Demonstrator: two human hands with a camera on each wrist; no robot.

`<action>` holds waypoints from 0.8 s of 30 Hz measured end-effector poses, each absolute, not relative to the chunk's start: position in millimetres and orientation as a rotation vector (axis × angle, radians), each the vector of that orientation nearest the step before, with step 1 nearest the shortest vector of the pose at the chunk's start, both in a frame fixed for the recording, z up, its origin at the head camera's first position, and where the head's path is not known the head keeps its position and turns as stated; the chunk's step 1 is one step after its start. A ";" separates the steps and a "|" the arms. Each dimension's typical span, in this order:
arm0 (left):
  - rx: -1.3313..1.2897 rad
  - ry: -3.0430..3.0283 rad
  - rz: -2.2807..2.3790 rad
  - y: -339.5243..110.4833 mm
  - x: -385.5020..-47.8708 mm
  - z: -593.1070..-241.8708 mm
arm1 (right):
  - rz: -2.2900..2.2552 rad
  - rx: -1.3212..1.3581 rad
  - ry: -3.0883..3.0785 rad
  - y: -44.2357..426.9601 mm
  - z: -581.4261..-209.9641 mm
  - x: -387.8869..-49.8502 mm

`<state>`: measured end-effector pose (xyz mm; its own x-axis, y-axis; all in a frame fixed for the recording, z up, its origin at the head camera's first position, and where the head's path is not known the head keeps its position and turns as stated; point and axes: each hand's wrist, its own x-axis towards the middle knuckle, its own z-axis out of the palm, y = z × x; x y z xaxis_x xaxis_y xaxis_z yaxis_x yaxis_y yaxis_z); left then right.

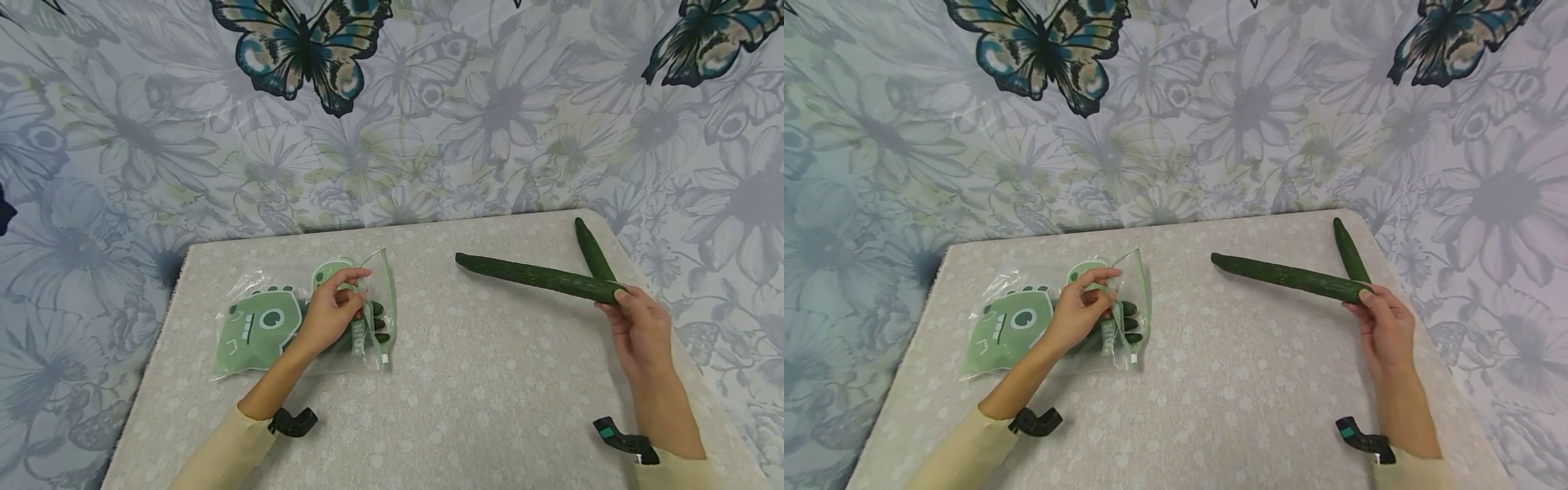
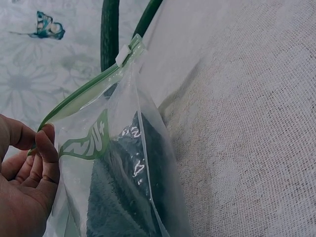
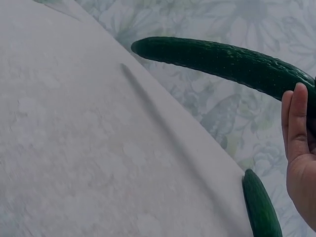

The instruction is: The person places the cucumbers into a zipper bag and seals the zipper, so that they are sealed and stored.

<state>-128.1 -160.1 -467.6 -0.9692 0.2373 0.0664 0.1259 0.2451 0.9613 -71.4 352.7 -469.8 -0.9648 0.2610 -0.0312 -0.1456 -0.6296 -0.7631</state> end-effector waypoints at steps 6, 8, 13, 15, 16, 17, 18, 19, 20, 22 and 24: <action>0.353 2.419 1.839 -159.2 -128.0 -466.8 | 2.744 -0.138 -1.250 339.5 -465.9 -77.1; 0.353 2.419 1.841 -159.1 -127.7 -466.2 | 2.770 -0.130 -1.285 333.9 -466.0 -79.2; 0.358 2.409 1.848 -159.2 -127.4 -466.4 | 2.817 -0.084 -1.337 315.4 -467.9 -89.8; 0.359 2.408 1.848 -159.1 -127.4 -467.1 | 2.842 -0.048 -1.337 306.9 -469.1 -94.5; 0.360 2.409 1.849 -159.0 -127.4 -467.3 | 2.853 -0.028 -1.343 302.6 -469.6 -96.9; 0.360 2.411 1.848 -159.1 -127.3 -467.6 | 2.863 -0.014 -1.345 298.2 -470.1 -99.3; 0.360 2.413 1.848 -159.1 -127.2 -467.8 | 2.869 -0.008 -1.351 293.8 -470.6 -101.7; 0.361 2.415 1.846 -159.1 -127.1 -468.0 | 2.875 0.000 -1.358 289.6 -471.2 -104.0; 0.360 2.417 1.844 -159.0 -127.0 -468.4 | 2.875 0.005 -1.375 285.4 -471.7 -106.5; 0.360 2.424 1.838 -159.1 -126.7 -468.6 | 2.868 0.004 -1.412 276.6 -472.7 -111.9; 0.361 2.430 1.835 -159.2 -126.5 -468.9 | 2.856 -0.001 -1.449 267.8 -473.8 -117.2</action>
<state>-126.5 -159.2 -468.9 -0.9695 0.2313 0.0812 0.1415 0.2574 0.9559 -117.2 267.8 -473.8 -0.9981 -0.0541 -0.0280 0.0546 -0.5888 -0.8064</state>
